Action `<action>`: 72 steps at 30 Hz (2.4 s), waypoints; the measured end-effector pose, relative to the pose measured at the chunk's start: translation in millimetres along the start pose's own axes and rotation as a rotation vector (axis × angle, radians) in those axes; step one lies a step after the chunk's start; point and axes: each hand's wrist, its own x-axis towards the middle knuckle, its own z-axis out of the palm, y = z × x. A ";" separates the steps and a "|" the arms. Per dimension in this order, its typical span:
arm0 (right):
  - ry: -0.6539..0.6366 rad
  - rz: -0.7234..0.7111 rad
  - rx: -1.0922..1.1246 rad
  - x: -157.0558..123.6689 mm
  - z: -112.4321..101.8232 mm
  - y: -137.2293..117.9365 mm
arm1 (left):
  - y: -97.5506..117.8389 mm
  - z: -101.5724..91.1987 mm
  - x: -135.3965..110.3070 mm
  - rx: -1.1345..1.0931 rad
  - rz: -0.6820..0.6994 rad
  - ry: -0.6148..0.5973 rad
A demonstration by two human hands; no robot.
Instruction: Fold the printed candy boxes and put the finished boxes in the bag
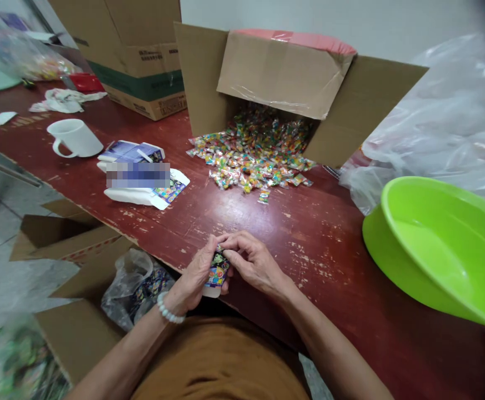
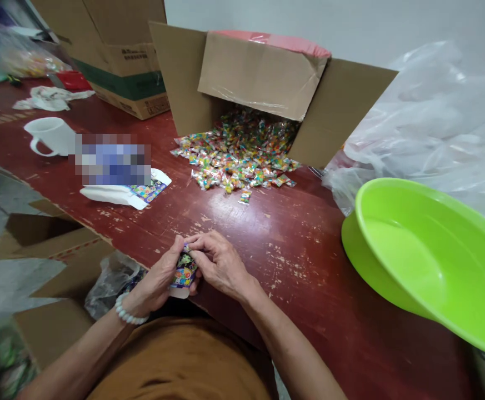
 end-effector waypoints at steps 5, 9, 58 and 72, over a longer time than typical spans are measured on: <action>0.139 0.166 -0.345 49.9 -43.4 34.4 | 12.7 0.1 -4.4 -0.142 0.043 -0.065; 0.389 0.338 -0.559 94.2 -82.0 64.4 | 21.4 -10.8 -7.5 -0.056 0.017 -0.064; 0.148 0.355 0.411 8.7 -2.5 -0.3 | 19.9 -7.7 -1.7 -0.106 0.071 -0.025; 0.075 -0.157 -0.163 0.4 0.9 -3.6 | 21.2 -7.5 -4.4 -0.372 -0.085 -0.199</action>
